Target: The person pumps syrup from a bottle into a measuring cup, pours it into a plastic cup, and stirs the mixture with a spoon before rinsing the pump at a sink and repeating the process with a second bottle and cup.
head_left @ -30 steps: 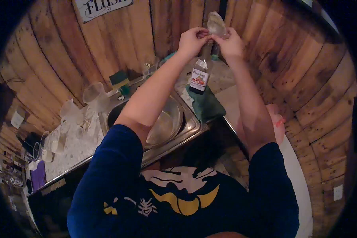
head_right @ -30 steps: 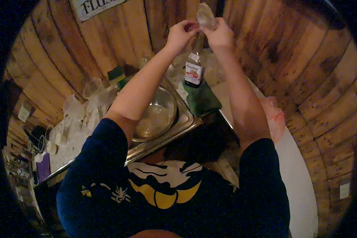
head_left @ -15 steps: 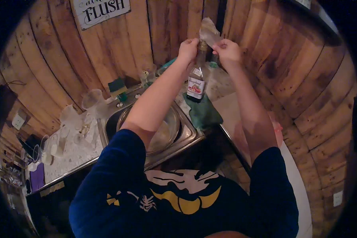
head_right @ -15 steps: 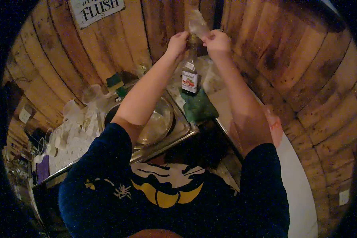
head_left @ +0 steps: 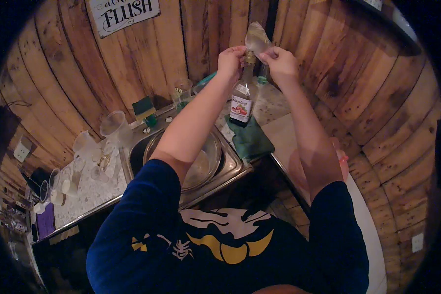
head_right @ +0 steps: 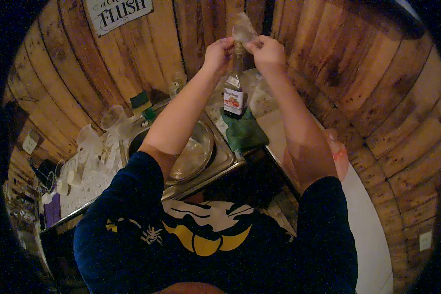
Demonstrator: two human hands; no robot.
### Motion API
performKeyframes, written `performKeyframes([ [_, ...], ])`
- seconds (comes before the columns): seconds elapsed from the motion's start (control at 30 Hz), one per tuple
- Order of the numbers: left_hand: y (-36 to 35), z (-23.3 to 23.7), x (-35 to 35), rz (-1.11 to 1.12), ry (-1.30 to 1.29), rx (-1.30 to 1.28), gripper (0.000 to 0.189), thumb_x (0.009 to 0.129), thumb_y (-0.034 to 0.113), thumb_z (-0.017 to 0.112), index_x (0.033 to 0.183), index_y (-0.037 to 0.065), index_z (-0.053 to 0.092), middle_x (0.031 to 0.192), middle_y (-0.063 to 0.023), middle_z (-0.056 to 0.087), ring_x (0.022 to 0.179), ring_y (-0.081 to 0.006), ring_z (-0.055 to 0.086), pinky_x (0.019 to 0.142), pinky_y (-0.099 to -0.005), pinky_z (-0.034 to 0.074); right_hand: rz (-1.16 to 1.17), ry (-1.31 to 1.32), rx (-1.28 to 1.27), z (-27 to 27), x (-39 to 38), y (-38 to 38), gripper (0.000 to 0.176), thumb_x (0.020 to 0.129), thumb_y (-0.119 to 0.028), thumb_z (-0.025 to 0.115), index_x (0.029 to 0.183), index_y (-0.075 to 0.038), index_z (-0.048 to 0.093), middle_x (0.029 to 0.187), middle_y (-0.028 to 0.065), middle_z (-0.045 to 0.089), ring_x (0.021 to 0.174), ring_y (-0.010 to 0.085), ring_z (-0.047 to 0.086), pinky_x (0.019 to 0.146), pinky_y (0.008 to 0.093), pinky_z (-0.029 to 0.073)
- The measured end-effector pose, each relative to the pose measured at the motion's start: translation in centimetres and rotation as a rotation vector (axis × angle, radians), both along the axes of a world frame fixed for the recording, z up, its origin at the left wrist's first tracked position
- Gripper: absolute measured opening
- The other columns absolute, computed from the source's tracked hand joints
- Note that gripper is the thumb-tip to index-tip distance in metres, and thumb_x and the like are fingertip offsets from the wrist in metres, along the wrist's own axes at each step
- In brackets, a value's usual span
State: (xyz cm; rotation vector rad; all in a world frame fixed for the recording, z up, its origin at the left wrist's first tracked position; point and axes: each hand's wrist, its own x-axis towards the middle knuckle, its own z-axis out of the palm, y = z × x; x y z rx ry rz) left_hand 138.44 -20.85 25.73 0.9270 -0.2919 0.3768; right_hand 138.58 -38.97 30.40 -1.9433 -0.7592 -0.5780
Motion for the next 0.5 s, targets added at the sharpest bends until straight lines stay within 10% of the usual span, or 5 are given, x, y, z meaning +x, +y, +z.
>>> performKeyframes([
  [0.03,0.7,-0.4,0.7,-0.159,0.013,-0.065,0.016,0.086,0.005,0.061,0.101,0.001,0.061,0.086,-0.0038,0.065,0.072,-0.0139,0.061,0.067,-0.0252,0.050,0.002,0.002,-0.009,-0.1,0.5,0.0,0.031,0.076,-0.030,0.073,0.092,-0.004,0.069,0.089,0.0157,0.069,0.082,0.0314,0.067,0.076,0.0382,0.052],
  [0.33,-2.1,1.8,-3.0,0.667,-0.147,0.595,0.013,0.085,0.007,0.063,0.096,0.001,0.064,0.072,-0.0025,0.060,0.057,-0.0127,0.053,0.054,-0.0258,0.044,-0.101,-0.098,-0.081,1.3,-1.4,-0.3,0.032,0.076,-0.032,0.073,0.096,-0.006,0.070,0.090,0.0158,0.069,0.085,0.0324,0.066,0.077,0.0396,0.051],
  [0.5,-0.7,0.8,-0.1,0.182,0.134,-0.025,0.025,0.081,0.003,0.065,0.106,0.003,0.060,0.084,-0.0042,0.063,0.074,-0.0150,0.059,0.067,-0.0283,0.049,-0.101,-0.070,-0.136,1.7,-1.7,-0.5,0.032,0.077,-0.034,0.072,0.098,-0.009,0.070,0.091,0.0141,0.069,0.087,0.0330,0.066,0.078,0.0407,0.051],
])
